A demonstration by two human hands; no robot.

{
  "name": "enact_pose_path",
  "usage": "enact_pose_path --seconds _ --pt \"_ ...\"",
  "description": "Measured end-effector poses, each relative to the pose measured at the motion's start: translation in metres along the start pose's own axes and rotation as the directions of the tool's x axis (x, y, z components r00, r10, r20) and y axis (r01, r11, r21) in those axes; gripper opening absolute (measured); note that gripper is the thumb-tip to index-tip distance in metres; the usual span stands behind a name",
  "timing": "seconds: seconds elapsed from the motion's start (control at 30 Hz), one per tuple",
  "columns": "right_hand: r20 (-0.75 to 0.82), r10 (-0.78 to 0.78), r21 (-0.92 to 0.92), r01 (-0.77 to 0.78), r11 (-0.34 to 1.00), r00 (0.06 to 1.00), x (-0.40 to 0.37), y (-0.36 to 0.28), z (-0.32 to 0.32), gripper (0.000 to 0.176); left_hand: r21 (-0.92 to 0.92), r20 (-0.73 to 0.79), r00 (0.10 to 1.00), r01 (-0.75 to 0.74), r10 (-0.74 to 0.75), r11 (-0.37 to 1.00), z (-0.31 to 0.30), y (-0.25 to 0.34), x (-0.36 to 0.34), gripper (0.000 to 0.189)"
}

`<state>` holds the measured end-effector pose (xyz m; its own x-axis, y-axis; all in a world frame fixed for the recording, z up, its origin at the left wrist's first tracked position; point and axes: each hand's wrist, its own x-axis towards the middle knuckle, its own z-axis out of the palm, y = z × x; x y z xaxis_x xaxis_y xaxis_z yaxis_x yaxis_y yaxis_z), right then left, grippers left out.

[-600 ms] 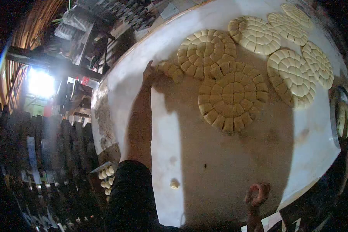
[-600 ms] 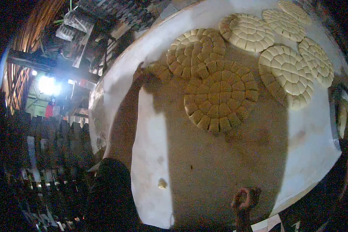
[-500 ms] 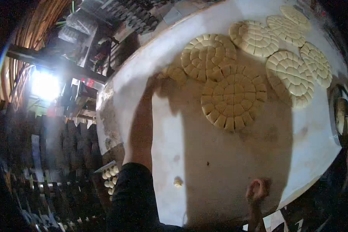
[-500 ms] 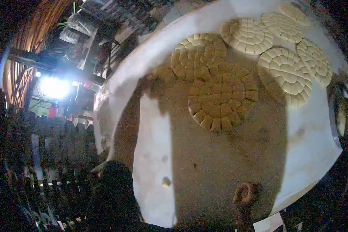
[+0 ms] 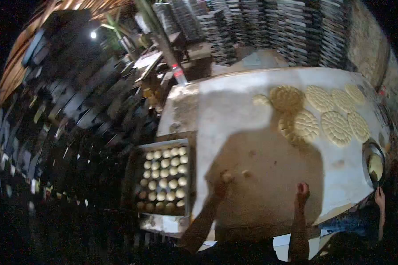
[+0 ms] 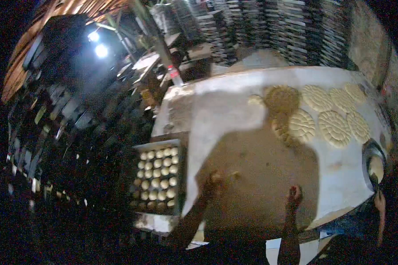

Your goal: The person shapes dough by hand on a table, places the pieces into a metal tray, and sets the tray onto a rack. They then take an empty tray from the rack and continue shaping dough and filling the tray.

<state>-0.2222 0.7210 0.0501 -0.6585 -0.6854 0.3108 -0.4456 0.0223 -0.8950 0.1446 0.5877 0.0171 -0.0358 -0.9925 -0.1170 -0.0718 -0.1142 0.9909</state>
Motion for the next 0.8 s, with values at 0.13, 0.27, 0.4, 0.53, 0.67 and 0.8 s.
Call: enact_pose_path --seconds 0.13,0.27,0.4,0.53,0.67,0.8 --pt "0.623 -0.121 0.212 -0.018 0.977 0.772 -0.121 -0.060 0.055 0.025 -0.046 -0.007 0.994 -0.112 0.112 0.993 -0.006 0.029 -0.112 0.064" --pt "0.701 -0.024 0.184 -0.149 0.972 0.713 -0.197 -0.127 0.083 0.025 0.014 -0.045 0.965 -0.256 0.257 0.967 -0.005 0.043 -0.184 0.061" --pt "0.722 0.052 0.138 -0.218 0.966 0.690 -0.186 -0.140 0.074 0.025 0.045 -0.082 0.953 -0.290 0.293 0.956 -0.020 0.046 -0.216 0.059" --pt "0.658 0.075 0.173 -0.247 0.953 0.749 -0.147 -0.133 0.047 0.026 0.012 -0.111 0.979 -0.172 0.173 0.985 -0.057 0.041 -0.228 0.056" --pt "0.417 0.127 0.297 -0.267 0.917 0.900 -0.077 -0.111 0.001 0.028 0.306 -0.040 0.955 -0.270 0.295 0.913 -0.071 -0.009 -0.226 0.054" --pt "0.470 -0.447 -0.208 0.587 0.782 0.762 -0.054 0.057 -0.074 0.030 0.828 0.408 0.893 -0.449 0.190 0.335 -0.070 0.024 -0.194 0.050"
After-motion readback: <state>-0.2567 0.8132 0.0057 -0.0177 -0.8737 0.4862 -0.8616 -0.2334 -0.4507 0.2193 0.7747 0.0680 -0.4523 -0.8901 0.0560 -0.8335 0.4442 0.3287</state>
